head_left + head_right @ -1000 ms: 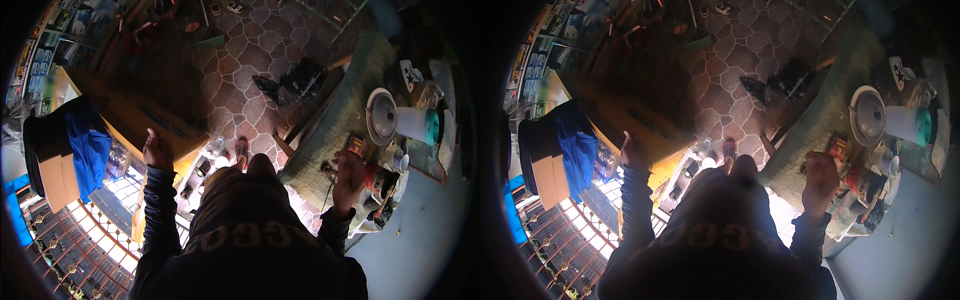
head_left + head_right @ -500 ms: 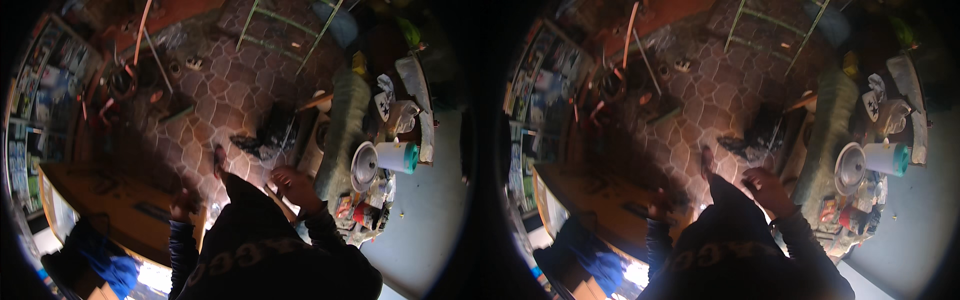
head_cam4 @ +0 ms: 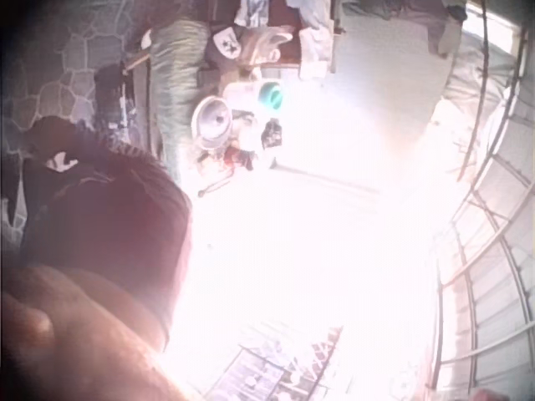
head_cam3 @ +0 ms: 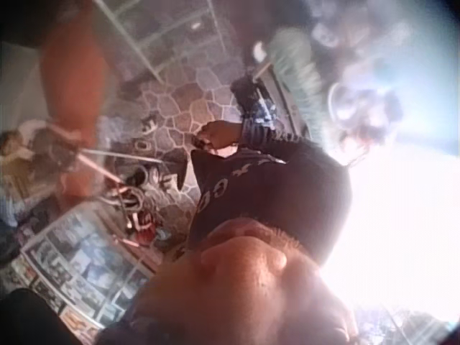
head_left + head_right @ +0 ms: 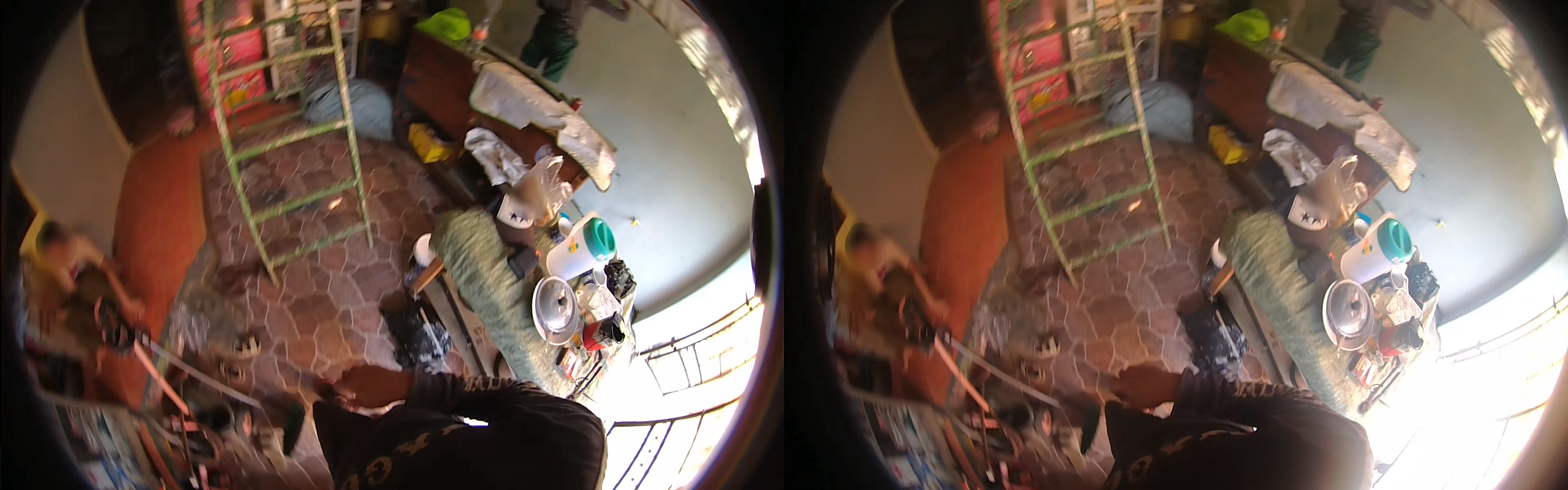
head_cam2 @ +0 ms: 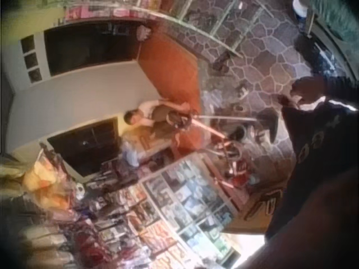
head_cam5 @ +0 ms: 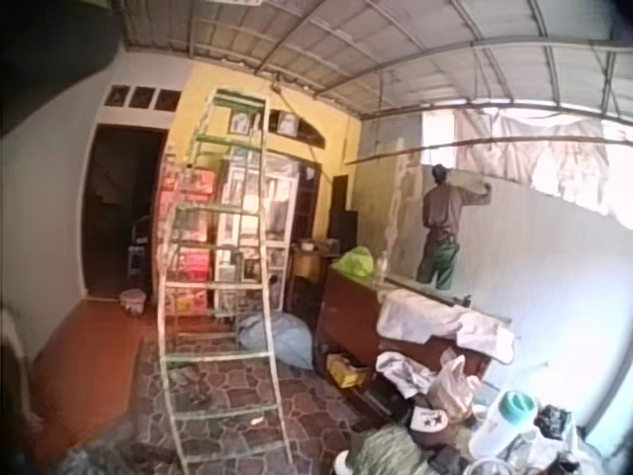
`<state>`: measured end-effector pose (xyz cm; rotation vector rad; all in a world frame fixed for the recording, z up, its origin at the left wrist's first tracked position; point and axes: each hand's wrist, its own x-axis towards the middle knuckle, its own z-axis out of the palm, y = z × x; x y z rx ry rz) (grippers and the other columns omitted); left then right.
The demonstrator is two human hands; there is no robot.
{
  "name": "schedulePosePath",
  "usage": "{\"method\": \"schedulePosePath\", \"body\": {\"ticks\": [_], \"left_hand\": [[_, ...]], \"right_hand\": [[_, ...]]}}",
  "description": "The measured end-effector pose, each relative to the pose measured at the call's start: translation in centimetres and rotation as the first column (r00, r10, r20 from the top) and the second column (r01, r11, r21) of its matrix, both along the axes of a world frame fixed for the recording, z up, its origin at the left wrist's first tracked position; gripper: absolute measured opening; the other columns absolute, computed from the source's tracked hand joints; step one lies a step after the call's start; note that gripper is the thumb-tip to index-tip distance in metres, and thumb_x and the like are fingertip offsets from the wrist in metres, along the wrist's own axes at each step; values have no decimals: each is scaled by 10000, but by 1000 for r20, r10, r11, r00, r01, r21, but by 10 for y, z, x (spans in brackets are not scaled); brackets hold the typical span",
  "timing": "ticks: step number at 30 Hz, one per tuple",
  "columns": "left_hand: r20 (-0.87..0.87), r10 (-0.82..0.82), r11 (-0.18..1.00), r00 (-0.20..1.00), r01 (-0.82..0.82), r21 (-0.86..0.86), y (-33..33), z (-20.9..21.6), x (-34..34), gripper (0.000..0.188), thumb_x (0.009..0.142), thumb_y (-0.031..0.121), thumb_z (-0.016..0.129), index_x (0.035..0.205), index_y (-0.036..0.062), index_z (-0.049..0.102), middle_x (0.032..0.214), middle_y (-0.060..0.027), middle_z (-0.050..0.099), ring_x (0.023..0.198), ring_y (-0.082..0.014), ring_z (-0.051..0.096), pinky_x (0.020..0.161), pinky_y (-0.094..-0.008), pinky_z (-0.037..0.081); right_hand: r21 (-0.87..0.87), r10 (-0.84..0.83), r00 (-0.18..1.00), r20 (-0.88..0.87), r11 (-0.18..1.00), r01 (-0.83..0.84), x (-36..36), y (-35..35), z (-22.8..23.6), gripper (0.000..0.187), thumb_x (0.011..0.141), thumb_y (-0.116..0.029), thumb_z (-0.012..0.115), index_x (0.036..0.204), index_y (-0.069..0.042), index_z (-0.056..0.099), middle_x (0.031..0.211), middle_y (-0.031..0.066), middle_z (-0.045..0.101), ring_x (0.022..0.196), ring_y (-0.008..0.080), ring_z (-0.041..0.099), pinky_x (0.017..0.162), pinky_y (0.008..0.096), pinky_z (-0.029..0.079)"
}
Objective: The person paints a metal gate black using a paintbrush and a paint can. They repeatedly dip the brush into the can and apply paint to the gate's bars and decorative elements. The person moves along the gate to cover different sections and finishes by placing the can and brush on a table inside the shop.
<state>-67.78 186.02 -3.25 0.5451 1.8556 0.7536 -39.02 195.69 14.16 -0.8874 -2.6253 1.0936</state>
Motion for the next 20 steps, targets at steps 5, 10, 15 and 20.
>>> {"method": "schedulePosePath", "body": {"ticks": [5, 10, 15, 20], "left_hand": [[-219, -235, 964, 947, 197, -180, 132, -41, -120, 482, 972, 409, 655, 1281, 41, 619, 1112, -169, 680, 983, -304, 645, 845, -419, 531], [-364, -356, 934, 861, 333, -126, 281, -34, -219, 530, 940, 410, 710, 1298, 31, 616, 1177, -195, 681, 1063, -333, 651, 901, -437, 526], [-214, -230, 882, 949, 296, 367, 527, 3, -243, 663, 912, 446, 750, 1390, 29, 557, 1156, -199, 702, 944, -294, 670, 837, -398, 537], [-190, -342, 885, 920, 383, 264, 682, 69, -279, 796, 863, 485, 798, 1436, 21, 499, 1288, -211, 656, 1170, -337, 644, 978, -425, 518]], "right_hand": [[-221, 10, 978, 210, 975, 37, -78, 101, -3, 445, 931, -343, 675, 1263, -50, 637, 1143, 238, 666, 1055, 407, 651, 919, 504, 517], [-343, -32, 962, 272, 930, 128, -129, 226, 45, 414, 949, -347, 601, 1197, -19, 653, 1002, 218, 730, 982, 425, 699, 827, 523, 554], [-257, -278, 961, 5, 928, 270, -150, 356, 53, 451, 931, -368, 665, 1248, -47, 662, 1142, 209, 713, 1107, 393, 664, 939, 498, 523], [-154, -340, 903, 264, 909, 388, -205, 501, 4, 532, 912, -439, 691, 1268, -45, 662, 1177, 215, 699, 1128, 402, 651, 982, 485, 510]]}}
